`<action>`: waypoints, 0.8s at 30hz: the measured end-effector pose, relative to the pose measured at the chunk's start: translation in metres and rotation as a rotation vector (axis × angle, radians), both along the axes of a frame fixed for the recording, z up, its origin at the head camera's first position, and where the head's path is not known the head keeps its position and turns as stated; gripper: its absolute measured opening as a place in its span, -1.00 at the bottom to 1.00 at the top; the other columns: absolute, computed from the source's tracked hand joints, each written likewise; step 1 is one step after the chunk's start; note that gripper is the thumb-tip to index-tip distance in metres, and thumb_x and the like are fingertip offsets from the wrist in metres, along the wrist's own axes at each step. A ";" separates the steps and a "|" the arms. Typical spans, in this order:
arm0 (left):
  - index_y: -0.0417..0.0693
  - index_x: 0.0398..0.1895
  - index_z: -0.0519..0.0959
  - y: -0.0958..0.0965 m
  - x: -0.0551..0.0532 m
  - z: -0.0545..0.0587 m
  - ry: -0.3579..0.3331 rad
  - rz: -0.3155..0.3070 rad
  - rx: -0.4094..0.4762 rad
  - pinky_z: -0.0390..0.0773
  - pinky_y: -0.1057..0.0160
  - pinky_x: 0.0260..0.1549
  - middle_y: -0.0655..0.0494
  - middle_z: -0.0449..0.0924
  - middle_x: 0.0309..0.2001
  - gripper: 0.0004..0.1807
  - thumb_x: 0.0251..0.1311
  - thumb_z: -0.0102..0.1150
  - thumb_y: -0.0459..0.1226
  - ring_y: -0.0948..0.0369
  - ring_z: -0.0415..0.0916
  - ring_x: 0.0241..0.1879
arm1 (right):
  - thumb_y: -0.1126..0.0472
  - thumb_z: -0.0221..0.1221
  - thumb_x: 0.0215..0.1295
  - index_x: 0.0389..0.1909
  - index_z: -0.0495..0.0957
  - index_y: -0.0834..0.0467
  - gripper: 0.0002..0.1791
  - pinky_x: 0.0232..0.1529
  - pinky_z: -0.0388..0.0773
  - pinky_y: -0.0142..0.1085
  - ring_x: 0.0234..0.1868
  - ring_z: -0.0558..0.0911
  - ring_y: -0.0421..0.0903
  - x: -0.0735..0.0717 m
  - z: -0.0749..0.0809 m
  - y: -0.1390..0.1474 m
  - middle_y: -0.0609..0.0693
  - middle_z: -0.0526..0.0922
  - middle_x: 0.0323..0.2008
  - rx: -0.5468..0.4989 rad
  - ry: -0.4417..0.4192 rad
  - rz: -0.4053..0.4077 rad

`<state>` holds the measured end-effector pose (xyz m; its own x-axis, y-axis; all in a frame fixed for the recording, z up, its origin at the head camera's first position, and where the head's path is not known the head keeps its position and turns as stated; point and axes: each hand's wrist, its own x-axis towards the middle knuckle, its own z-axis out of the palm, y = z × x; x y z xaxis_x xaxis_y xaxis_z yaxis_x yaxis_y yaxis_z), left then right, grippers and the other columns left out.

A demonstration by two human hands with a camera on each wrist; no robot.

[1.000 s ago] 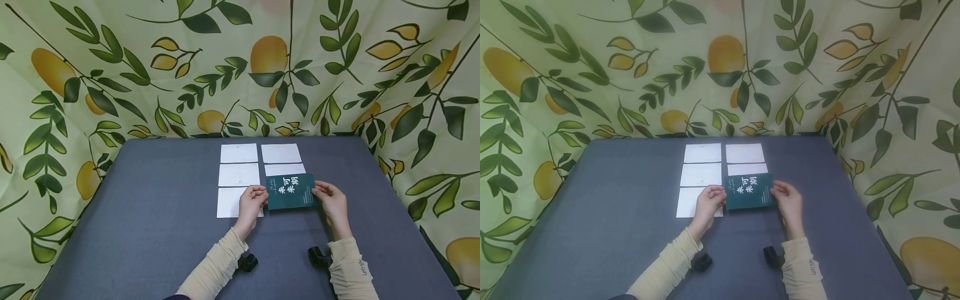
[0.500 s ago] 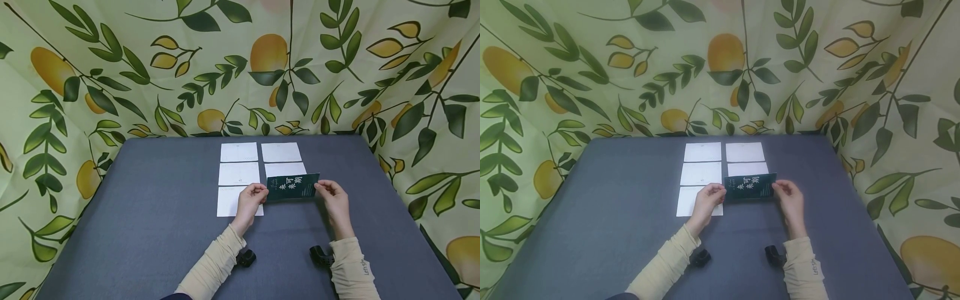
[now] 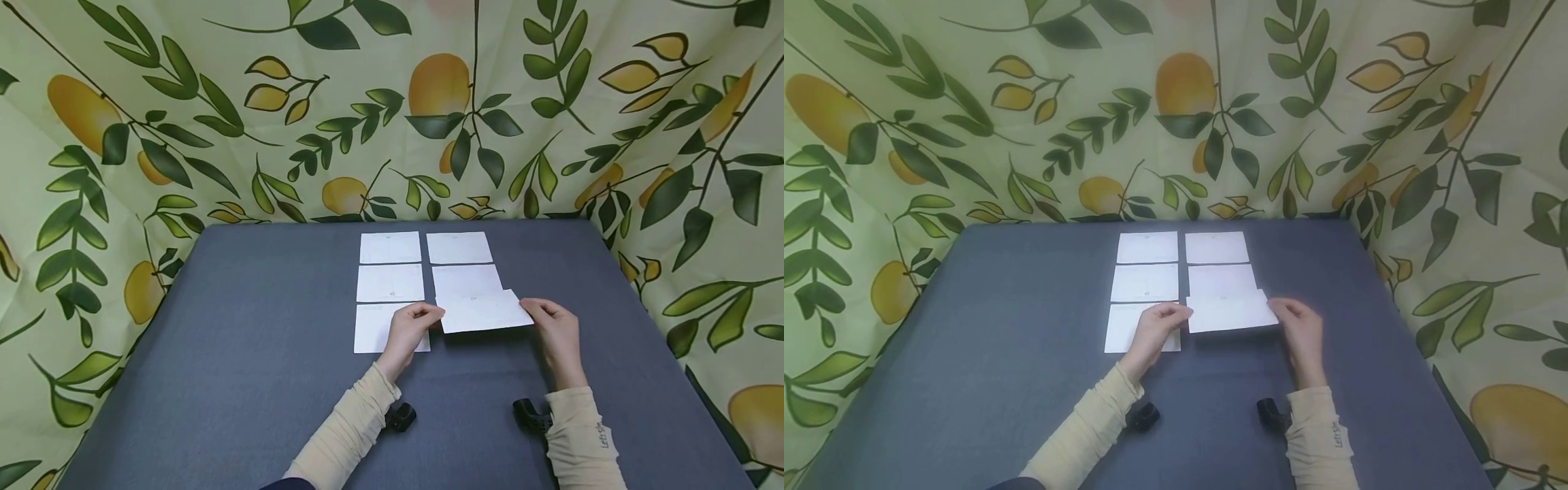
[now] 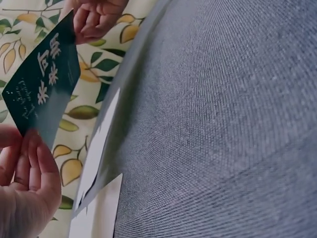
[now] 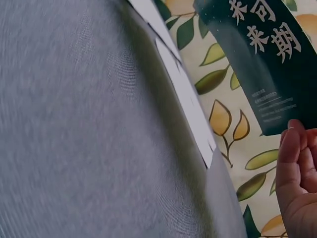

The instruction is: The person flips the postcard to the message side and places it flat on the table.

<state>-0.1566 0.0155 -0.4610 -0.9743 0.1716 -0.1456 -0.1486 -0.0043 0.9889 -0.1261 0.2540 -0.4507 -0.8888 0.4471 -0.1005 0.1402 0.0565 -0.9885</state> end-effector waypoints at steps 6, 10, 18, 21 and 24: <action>-0.15 -0.37 0.67 0.004 0.000 0.002 0.156 -0.002 -0.274 0.45 0.41 -0.46 -0.01 0.65 -0.44 -0.87 0.04 0.27 -0.27 0.29 0.48 -0.47 | 0.03 0.26 0.14 -0.19 0.63 0.20 -0.66 -0.48 0.46 -0.25 -0.45 0.49 -0.32 -0.001 -0.007 0.001 -0.30 0.55 -0.51 0.348 -0.131 0.065; -0.16 -0.37 0.63 0.006 0.001 0.004 0.209 -0.031 -0.392 0.40 0.49 -0.51 0.04 0.62 -0.46 -0.90 0.04 0.25 -0.31 0.41 0.39 -0.52 | 0.09 0.22 0.16 -0.14 0.61 0.19 -0.68 -0.55 0.40 -0.33 -0.47 0.45 -0.26 -0.002 -0.009 0.002 -0.08 0.59 -0.43 0.455 -0.189 0.123; -0.24 -0.30 0.65 0.010 0.003 0.004 0.315 -0.149 -0.593 0.34 0.48 -0.55 0.09 0.53 -0.53 -0.85 0.03 0.23 -0.40 0.38 0.30 -0.58 | 0.17 0.17 0.20 -0.05 0.56 0.27 -0.66 -0.49 0.32 -0.39 -0.47 0.42 -0.15 -0.007 -0.009 0.007 0.14 0.60 -0.35 0.616 -0.230 0.286; -0.24 -0.28 0.67 0.012 0.003 0.004 0.371 -0.186 -0.694 0.30 0.48 -0.54 0.07 0.56 -0.54 -0.83 0.04 0.22 -0.39 0.37 0.28 -0.58 | 0.21 0.16 0.19 -0.07 0.55 0.29 -0.68 -0.53 0.30 -0.37 -0.53 0.40 -0.15 -0.008 -0.010 0.008 0.13 0.60 -0.41 0.653 -0.225 0.320; -0.23 -0.25 0.68 0.013 0.003 0.004 0.398 -0.233 -0.757 0.29 0.49 -0.55 0.03 0.62 -0.50 -0.82 0.05 0.23 -0.38 0.36 0.30 -0.57 | 0.22 0.15 0.18 -0.08 0.55 0.31 -0.68 -0.55 0.29 -0.37 -0.56 0.39 -0.15 -0.009 -0.012 0.008 0.12 0.58 -0.44 0.667 -0.223 0.331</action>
<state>-0.1538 0.0286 -0.4572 -0.9292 0.3672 0.0412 0.2914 0.6597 0.6927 -0.1354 0.2624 -0.4622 -0.9770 0.1906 -0.0953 0.2036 0.7029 -0.6816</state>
